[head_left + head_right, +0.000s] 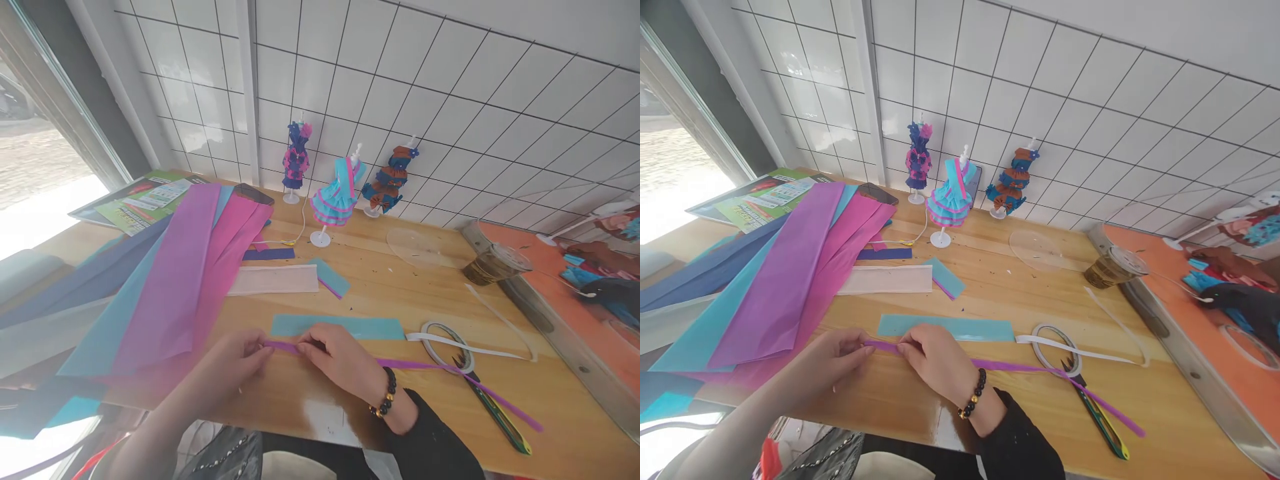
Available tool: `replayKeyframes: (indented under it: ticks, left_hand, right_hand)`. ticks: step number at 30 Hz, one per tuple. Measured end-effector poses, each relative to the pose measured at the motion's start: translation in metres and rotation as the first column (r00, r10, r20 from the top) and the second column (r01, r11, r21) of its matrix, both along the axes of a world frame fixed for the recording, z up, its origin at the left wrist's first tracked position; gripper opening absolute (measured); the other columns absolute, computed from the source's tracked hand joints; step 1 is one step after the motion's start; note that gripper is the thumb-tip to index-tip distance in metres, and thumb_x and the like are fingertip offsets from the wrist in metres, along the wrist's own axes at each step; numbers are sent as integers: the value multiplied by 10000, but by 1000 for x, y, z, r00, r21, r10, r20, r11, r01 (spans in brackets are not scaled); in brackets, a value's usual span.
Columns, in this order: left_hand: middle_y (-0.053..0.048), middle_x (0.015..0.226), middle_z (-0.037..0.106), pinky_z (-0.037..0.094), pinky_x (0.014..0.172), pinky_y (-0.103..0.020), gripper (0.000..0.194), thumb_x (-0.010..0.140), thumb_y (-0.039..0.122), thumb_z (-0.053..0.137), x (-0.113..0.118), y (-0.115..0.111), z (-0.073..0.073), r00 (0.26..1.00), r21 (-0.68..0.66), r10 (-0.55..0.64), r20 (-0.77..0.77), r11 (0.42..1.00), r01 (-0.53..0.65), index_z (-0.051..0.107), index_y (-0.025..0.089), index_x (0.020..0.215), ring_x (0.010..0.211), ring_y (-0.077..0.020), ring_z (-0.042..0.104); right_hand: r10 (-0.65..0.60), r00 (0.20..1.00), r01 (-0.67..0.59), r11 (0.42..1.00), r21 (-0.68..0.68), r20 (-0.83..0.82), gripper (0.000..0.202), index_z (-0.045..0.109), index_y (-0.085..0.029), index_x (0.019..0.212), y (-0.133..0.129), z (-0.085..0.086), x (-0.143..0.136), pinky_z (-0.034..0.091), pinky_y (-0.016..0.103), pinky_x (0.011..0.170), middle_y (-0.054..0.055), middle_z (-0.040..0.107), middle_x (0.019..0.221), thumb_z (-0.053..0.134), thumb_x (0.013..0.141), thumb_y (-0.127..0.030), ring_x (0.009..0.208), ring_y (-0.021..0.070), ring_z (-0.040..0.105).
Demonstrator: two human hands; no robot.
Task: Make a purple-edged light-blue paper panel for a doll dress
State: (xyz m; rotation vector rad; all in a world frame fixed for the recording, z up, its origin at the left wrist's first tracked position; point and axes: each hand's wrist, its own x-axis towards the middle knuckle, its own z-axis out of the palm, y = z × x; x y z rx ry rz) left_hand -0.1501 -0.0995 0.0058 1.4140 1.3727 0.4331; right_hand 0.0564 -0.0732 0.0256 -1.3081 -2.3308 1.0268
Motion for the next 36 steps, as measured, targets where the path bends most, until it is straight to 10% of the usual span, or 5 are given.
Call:
replayKeyframes:
  ticks: [27, 36]
  left_hand:
    - [70, 525, 494, 300, 456, -213, 358, 804, 482, 413, 1, 7, 0, 991, 21, 132, -26, 991, -131, 533, 221, 1018, 423, -104, 419]
    - [70, 540, 437, 254, 451, -196, 280, 821, 438, 387, 1, 11, -3, 997, -15, 64, -53, 998, -65, 502, 196, 740, 475, -94, 391]
  right_hand:
    - [-149, 987, 139, 981, -135, -61, 272, 603, -170, 716, 11, -13, -8, 353, 220, 572, -13, 613, 680, 464, 848, -363, 631, 118, 506]
    - [-174, 982, 164, 978, -132, -69, 247, 606, -170, 703, 10, -15, -8, 359, 221, 600, -9, 621, 688, 475, 841, -326, 655, 121, 522]
